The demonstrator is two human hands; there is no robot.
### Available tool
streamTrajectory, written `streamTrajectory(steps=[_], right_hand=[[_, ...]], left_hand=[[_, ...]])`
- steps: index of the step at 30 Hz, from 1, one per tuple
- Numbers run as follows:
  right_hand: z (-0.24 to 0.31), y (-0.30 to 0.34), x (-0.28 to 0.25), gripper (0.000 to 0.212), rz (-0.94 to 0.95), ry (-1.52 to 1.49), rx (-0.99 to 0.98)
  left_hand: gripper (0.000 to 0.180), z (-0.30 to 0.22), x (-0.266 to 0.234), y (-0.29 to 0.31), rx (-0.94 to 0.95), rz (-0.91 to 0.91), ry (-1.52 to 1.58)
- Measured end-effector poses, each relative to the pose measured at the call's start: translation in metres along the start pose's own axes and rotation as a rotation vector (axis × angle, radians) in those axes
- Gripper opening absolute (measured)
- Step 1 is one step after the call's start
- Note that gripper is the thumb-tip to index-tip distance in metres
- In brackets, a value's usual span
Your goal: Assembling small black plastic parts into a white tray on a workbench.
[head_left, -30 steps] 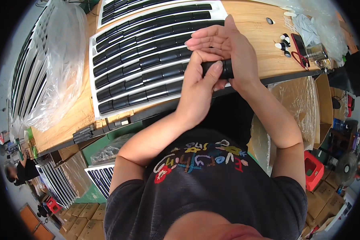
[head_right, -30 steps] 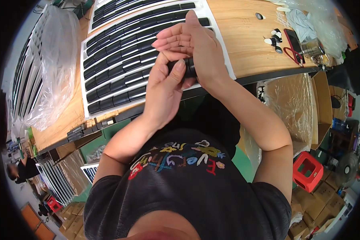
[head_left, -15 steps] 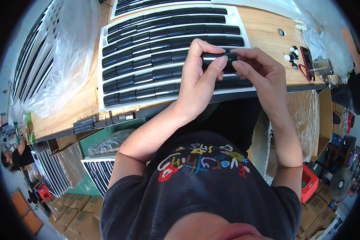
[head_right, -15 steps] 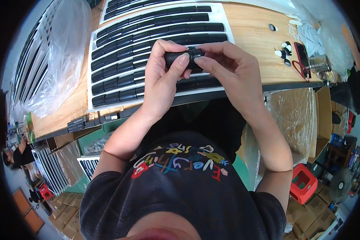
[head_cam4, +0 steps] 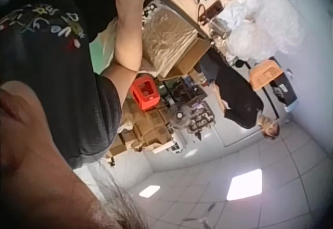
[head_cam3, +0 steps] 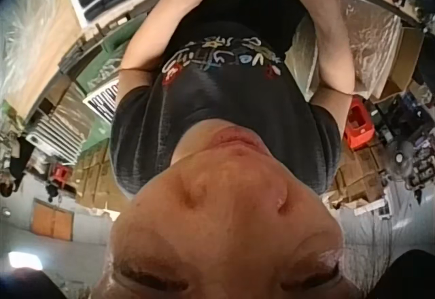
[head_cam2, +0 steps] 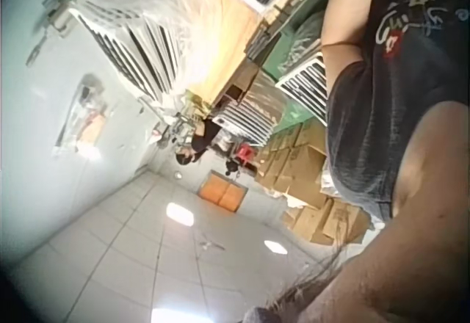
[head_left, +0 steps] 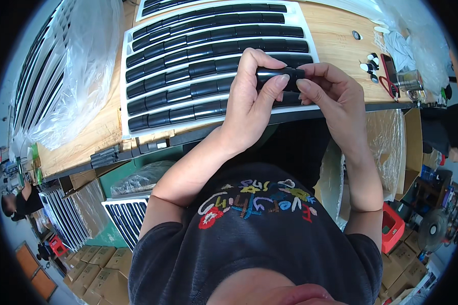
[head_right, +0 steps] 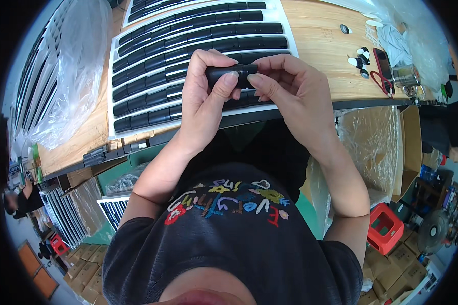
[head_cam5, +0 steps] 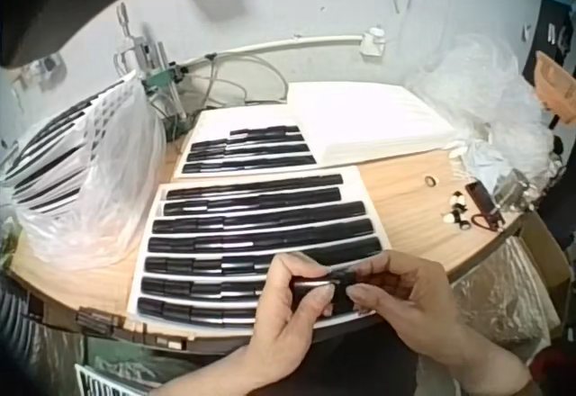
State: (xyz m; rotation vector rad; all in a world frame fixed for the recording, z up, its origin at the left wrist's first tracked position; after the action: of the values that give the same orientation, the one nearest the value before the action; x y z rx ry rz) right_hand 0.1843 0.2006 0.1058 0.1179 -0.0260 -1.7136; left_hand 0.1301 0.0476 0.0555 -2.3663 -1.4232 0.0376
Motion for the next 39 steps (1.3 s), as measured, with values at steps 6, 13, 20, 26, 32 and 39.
streamTrajectory(steps=[6, 13, 20, 26, 32, 39], right_hand=[[-0.001, 0.002, 0.005, 0.016, 0.004, 0.002, -0.064], [0.004, -0.006, 0.001, 0.017, 0.113, 0.066, -0.061], [-0.007, -0.054, 0.025, 0.063, 0.006, -0.063, -0.048], [-0.023, -0.049, 0.038, 0.062, 0.011, -0.151, -0.106], [-0.049, -0.055, 0.042, 0.061, 0.085, -0.163, -0.032], [-0.050, -0.052, 0.024, 0.028, -0.051, 0.083, -0.117]], left_hand=[[0.015, -0.003, -0.007, -0.002, -0.030, 0.066, 0.029], [0.017, -0.009, -0.012, -0.002, -0.076, 0.167, 0.042], [0.015, -0.004, 0.007, 0.005, -0.305, 0.073, 0.319], [0.013, -0.010, 0.007, 0.013, -0.280, 0.068, 0.195], [0.012, 0.014, 0.000, 0.021, -0.415, 0.049, 0.246], [0.017, 0.039, -0.019, -0.015, -0.348, -0.049, 0.140]])
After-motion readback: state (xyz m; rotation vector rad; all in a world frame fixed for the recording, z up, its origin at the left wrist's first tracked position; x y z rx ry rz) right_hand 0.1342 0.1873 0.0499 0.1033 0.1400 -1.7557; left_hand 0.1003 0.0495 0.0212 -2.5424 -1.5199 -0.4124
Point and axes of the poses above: each hand's wrist, its own y-axis away from the middle knuckle, its own x-axis out of the palm, z = x × y, the point moved 2 cm from there along -y, towards the middle knuckle, and after that the axes turned 5 degrees about -y, right-handed, at the moved point
